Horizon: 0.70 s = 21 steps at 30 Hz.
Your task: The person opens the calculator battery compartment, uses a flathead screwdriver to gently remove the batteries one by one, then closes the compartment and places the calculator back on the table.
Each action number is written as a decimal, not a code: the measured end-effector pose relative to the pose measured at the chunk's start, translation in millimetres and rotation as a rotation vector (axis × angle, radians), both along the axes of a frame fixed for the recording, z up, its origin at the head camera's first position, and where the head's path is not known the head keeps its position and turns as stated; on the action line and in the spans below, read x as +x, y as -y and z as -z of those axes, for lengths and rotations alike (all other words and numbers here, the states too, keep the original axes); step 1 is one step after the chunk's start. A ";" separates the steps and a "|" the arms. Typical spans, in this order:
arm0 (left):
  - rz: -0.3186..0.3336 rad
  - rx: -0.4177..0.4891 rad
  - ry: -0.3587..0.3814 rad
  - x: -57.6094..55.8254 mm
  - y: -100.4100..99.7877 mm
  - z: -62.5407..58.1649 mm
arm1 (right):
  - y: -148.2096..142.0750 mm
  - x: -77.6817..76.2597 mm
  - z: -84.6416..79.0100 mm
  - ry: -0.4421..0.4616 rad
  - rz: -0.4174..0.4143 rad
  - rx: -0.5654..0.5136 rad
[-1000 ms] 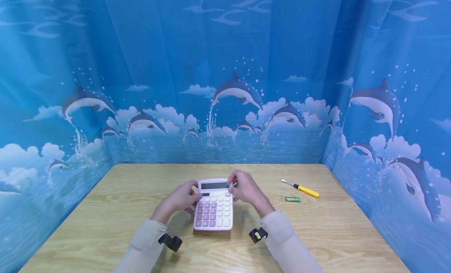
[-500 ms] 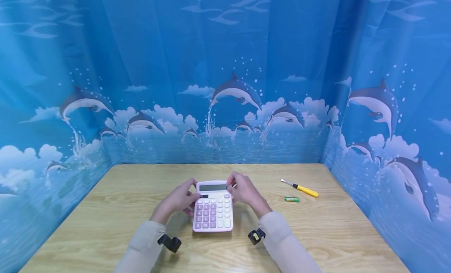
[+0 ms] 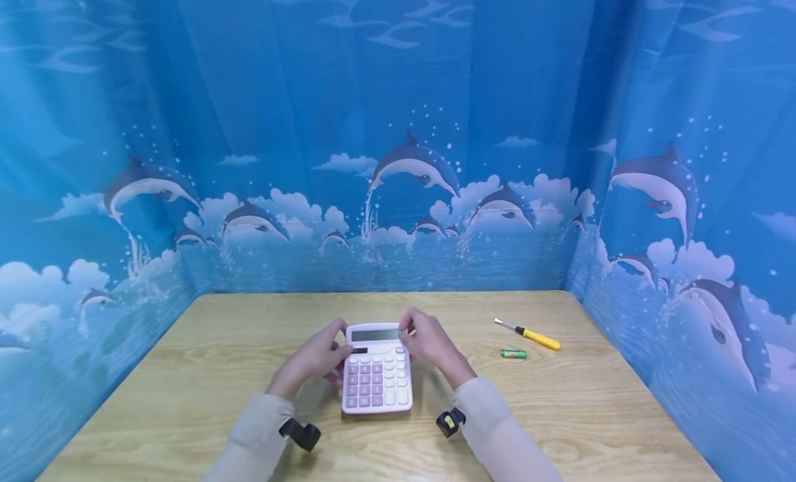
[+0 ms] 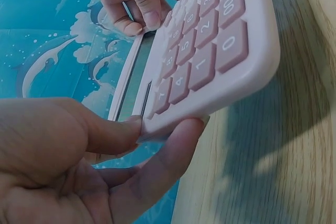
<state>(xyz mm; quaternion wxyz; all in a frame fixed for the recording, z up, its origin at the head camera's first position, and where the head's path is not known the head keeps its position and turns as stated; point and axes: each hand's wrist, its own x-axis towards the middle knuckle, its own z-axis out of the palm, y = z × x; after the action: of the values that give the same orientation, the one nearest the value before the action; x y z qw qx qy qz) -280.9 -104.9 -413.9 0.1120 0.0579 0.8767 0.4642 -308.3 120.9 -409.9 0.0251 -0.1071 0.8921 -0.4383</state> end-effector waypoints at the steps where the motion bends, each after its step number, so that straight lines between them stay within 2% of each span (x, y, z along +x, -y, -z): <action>1: -0.005 0.001 0.004 0.3 -0.3 0.4 | 0.1 0.3 0.5 -0.002 0.003 0.010; 8: 0.007 0.000 0.019 1.8 -2.2 3.6 | 0.3 2.1 4.0 0.041 0.024 0.049; 14: -0.013 -0.026 0.027 -0.4 -2.5 3.2 | 1.1 0.5 2.7 0.045 0.015 0.070; 21: -0.007 -0.036 0.009 -1.1 -1.9 3.5 | 2.2 -0.8 3.0 0.061 0.010 0.087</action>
<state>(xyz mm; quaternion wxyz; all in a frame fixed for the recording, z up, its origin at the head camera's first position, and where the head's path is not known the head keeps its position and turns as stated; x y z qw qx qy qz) -282.0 -103.0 -417.4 0.1151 0.0508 0.8845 0.4492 -309.1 118.7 -412.8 0.0548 -0.0878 0.9097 -0.4021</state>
